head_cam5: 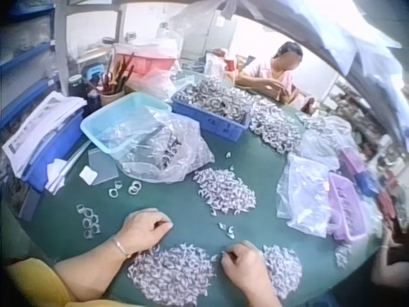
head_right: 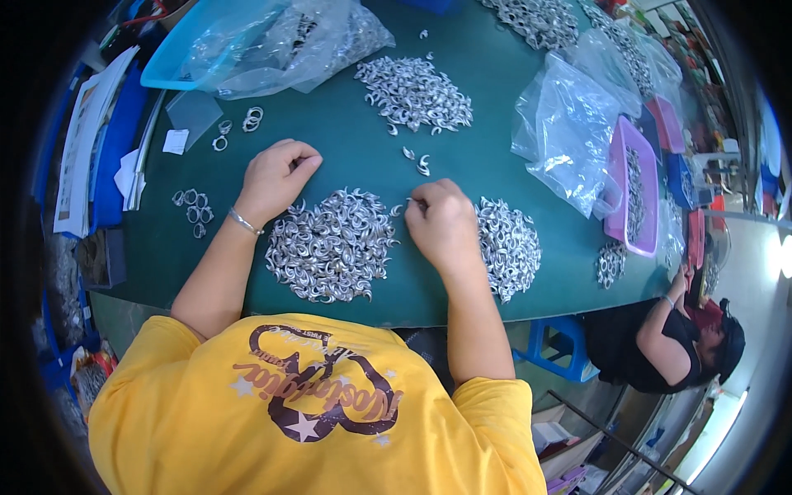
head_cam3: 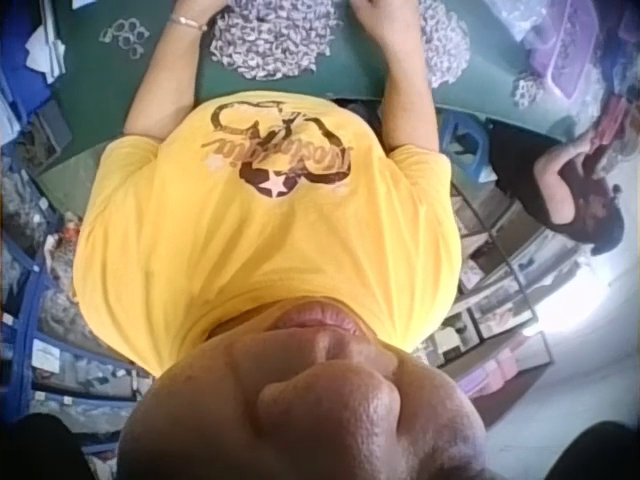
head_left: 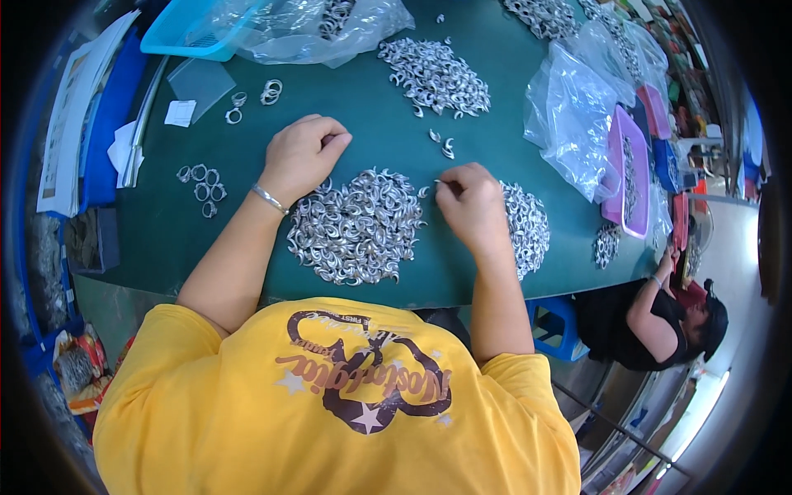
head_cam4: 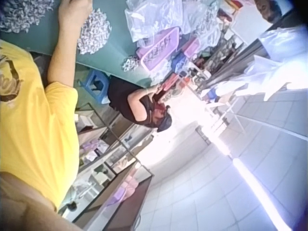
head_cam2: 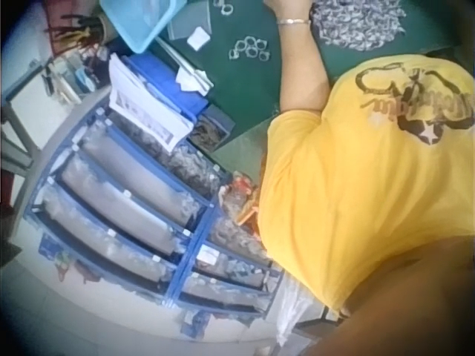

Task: The person sorts small metal rings by hand, picking individual rings from a large central pile and organizing them into separate smaller groups on the workbench.

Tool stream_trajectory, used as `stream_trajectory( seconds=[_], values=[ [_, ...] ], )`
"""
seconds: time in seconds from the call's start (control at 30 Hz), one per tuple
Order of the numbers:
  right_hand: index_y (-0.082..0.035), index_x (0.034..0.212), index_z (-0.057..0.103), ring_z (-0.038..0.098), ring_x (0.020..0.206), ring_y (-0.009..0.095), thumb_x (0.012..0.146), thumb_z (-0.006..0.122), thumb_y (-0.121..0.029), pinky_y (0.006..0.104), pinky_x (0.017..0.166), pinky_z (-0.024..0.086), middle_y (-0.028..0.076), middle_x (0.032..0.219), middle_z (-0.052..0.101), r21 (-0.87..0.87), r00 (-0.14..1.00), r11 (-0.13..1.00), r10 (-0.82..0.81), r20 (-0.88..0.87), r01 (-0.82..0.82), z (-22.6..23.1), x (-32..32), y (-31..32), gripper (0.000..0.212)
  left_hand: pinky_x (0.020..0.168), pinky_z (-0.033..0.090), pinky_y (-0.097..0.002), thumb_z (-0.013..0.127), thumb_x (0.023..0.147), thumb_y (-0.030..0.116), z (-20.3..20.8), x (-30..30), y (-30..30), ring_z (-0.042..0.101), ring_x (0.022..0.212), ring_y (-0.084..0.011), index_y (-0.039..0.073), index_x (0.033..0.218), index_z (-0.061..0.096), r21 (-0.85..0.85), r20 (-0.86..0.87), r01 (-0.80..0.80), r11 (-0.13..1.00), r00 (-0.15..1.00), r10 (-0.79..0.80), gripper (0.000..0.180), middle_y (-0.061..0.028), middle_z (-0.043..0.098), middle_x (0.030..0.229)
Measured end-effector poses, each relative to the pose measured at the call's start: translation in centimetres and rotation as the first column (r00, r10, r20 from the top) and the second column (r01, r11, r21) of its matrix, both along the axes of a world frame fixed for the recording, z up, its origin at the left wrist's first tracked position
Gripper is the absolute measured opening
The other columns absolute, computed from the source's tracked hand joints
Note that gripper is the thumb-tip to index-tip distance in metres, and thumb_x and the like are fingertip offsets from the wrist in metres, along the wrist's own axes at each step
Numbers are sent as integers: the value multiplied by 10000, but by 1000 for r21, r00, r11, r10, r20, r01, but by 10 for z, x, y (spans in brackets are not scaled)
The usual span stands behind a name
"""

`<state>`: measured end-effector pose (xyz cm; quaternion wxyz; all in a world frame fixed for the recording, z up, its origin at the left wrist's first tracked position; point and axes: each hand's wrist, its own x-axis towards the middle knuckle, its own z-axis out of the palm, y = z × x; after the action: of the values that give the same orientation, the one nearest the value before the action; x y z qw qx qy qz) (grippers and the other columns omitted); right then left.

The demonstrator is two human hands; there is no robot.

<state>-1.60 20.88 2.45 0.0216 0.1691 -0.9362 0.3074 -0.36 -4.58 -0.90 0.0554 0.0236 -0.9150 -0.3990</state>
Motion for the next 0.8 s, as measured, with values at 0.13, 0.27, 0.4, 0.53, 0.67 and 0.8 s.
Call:
stream_trajectory(
  seconds=[0.13, 0.27, 0.4, 0.53, 0.67, 0.8],
  values=[
    [-11, 763, 695, 625, 769, 351, 724, 647, -93, 421, 712, 511, 146, 804, 642, 301, 976, 930, -215, -21, 211, 34, -3, 46, 103, 616, 458, -323, 648, 861, 211, 2, 0, 0, 596, 680, -216, 64, 872, 685, 5, 14, -8, 1000, 1000, 8, 152, -57, 618, 802],
    [-9, 790, 695, 620, 781, 354, 751, 655, -49, 422, 706, 505, 155, 814, 633, 298, 980, 935, -168, -106, 192, 41, -1, 61, 68, 627, 467, -329, 645, 859, 214, 3, 0, 3, 614, 703, -226, 67, 869, 686, 9, 11, -10, 1000, 1000, 10, 153, -56, 626, 803],
    [9, 890, 664, 597, 791, 387, 781, 616, 11, 435, 722, 498, 193, 835, 608, 45, 992, 992, 113, 47, -116, 23, 6, 14, 119, 636, 471, -331, 645, 859, 216, 1, 0, 2, 619, 715, -226, 69, 866, 687, 14, 11, -10, 1000, 1000, 10, 153, -57, 629, 806],
    [28, 911, 649, 605, 812, 399, 785, 588, 36, 435, 748, 503, 214, 854, 618, -96, 977, 972, 212, -37, -215, -3, 12, -13, 140, 641, 474, -332, 645, 859, 217, 5, -1, 2, 625, 728, -231, 74, 865, 687, 12, 33, -15, 1000, 999, 15, 150, -58, 633, 812],
    [38, 849, 635, 606, 778, 388, 796, 611, 16, 438, 710, 499, 206, 841, 621, -68, 987, 998, -12, -158, 1, 3, -15, -13, 62, 648, 478, -331, 644, 859, 220, 3, 2, -1, 628, 739, -236, 80, 862, 689, 19, 16, -22, 1000, 1000, 21, 148, -60, 633, 815],
    [21, 869, 657, 612, 753, 366, 798, 655, -31, 418, 698, 502, 193, 828, 627, 32, 987, 999, 20, -157, -15, -10, -29, -4, 89, 645, 479, -333, 643, 860, 222, 6, 1, 2, 629, 735, -240, 78, 861, 690, 2, 33, -8, 1000, 999, 8, 151, -61, 636, 819]
  ],
)
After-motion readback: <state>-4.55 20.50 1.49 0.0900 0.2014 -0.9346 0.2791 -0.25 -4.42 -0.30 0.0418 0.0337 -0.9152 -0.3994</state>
